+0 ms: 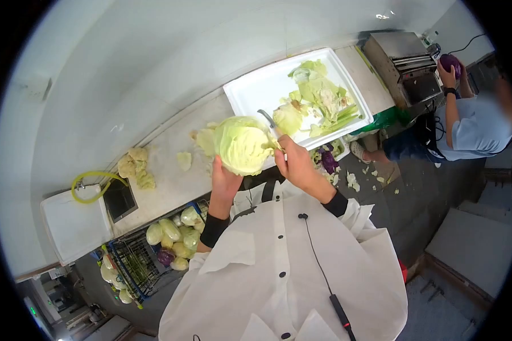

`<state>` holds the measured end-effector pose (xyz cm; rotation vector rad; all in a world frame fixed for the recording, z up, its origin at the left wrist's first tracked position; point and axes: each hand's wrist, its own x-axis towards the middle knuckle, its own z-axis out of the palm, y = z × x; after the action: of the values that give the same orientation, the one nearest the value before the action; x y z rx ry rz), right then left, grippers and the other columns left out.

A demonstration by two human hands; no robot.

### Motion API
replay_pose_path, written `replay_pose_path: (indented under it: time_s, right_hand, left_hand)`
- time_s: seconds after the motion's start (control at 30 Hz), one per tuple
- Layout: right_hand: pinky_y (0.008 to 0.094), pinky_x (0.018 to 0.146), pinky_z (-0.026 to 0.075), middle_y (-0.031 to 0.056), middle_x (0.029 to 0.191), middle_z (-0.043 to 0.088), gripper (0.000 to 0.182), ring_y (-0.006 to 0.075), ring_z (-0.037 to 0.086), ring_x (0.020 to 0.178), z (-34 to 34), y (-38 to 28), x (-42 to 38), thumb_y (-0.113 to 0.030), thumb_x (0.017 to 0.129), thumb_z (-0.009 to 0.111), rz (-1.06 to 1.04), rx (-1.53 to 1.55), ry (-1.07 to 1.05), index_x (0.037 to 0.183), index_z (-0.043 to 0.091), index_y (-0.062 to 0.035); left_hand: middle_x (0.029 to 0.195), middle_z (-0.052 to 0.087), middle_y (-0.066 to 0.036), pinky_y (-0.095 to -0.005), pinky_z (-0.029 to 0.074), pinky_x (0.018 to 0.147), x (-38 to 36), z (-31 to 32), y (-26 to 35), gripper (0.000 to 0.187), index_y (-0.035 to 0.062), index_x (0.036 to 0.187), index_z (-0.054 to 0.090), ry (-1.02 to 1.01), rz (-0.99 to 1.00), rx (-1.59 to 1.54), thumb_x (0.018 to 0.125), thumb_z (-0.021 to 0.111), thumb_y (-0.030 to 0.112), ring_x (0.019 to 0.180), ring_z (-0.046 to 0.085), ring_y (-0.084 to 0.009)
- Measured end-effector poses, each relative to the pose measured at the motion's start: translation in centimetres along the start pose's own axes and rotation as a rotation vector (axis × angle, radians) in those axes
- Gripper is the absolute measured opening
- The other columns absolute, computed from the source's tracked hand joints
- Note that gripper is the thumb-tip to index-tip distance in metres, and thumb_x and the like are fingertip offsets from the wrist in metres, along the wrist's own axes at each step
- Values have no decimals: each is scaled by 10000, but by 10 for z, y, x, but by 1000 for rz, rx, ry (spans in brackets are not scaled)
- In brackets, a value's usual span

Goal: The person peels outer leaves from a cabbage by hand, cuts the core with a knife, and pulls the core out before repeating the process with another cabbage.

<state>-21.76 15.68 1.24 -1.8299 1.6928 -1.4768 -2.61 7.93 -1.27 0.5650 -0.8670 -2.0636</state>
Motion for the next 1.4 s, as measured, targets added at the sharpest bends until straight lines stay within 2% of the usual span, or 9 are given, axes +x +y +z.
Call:
replay_pose_path:
  time_s: [0.23, 0.37, 0.43, 0.63, 0.73, 0.9, 1.1, 1.33, 1.4]
  right_hand:
    - [370, 571, 474, 177, 815, 613, 157, 296, 595, 625, -6, -7, -18, -34, 932, 441, -183, 8, 348, 1066, 501, 22]
    - [259, 474, 390, 60, 666, 578, 207, 112, 501, 519, -27, 11, -46, -108, 997, 392, 297, 245, 383, 1039, 541, 30]
    - [262, 476, 371, 55, 635, 559, 213, 123, 465, 505, -32, 52, -68, -149, 1001, 451, 519, 265, 323, 997, 566, 31]
    - [297, 516, 430, 88, 686, 599, 265, 139, 553, 561, -47, 171, -157, -211, 989, 506, 713, -207, 107, 1092, 606, 11]
    - [420, 682, 491, 199, 807, 656, 304, 362, 643, 780, -49, 190, -170, -268, 927, 570, 718, -398, 42, 1130, 616, -46]
    - [428, 710, 505, 196, 920, 667, 360, 367, 641, 796, -42, 193, -136, -297, 949, 545, 722, -666, -191, 1184, 599, -31]
    - [233, 631, 453, 48, 753, 592, 184, 110, 592, 693, -42, 57, -23, -153, 973, 516, 507, 267, -69, 1036, 590, 3]
    - [405, 1072, 330, 198, 1484, 265, 904, 330, 305, 1365, -3, -9, 27, -455, 891, 623, 161, 587, -149, 1493, 101, -27]
    - [405, 1080, 316, 195, 1481, 274, 948, 325, 298, 1369, 4, 1, 27, -530, 867, 611, 106, 577, -125, 1492, 107, -27]
  left_hand:
    - [1490, 348, -107, -464, 324, 1105, 11, 10, 6, 724, 87, 1469, 282, 154, 13, 73, 952, 359, 589, 1352, 370, -270]
    - [1467, 357, -99, -475, 371, 1069, 20, -3, 10, 677, 143, 1465, 275, -78, 249, -152, 952, 394, 568, 1335, 387, -288]
    - [1456, 362, -95, -471, 402, 1044, 16, -6, 26, 669, 160, 1462, 270, -228, 490, 43, 951, 391, 575, 1328, 394, -296]
    - [1481, 311, -186, -489, 540, 827, 13, 12, 44, 901, 172, 1482, 233, -191, 14, -493, 828, 336, 784, 1324, 369, -433]
    - [1495, 303, -185, -525, 513, 880, 13, 4, 36, 994, 161, 1492, 220, -146, -52, -565, 772, 359, 832, 1322, 338, -492]
    - [1472, 351, -170, -513, 420, 1020, 6, -7, 34, 915, 122, 1481, 250, 41, -51, -268, 828, 385, 748, 1328, 384, -369]
    - [1421, 426, -115, -394, 370, 1078, 13, -25, 25, 878, 45, 1451, 297, -180, 30, 15, 802, 700, 478, 1319, 412, -237]
    - [1391, 423, -108, -365, 346, 1076, 20, 37, 53, 1088, 60, 1462, 276, -126, 164, 663, 602, 887, 326, 1306, 409, -235]
    - [1408, 410, -114, -368, 346, 1077, 17, 55, 48, 1149, 67, 1475, 247, -90, 203, 759, 580, 898, 375, 1301, 415, -243]
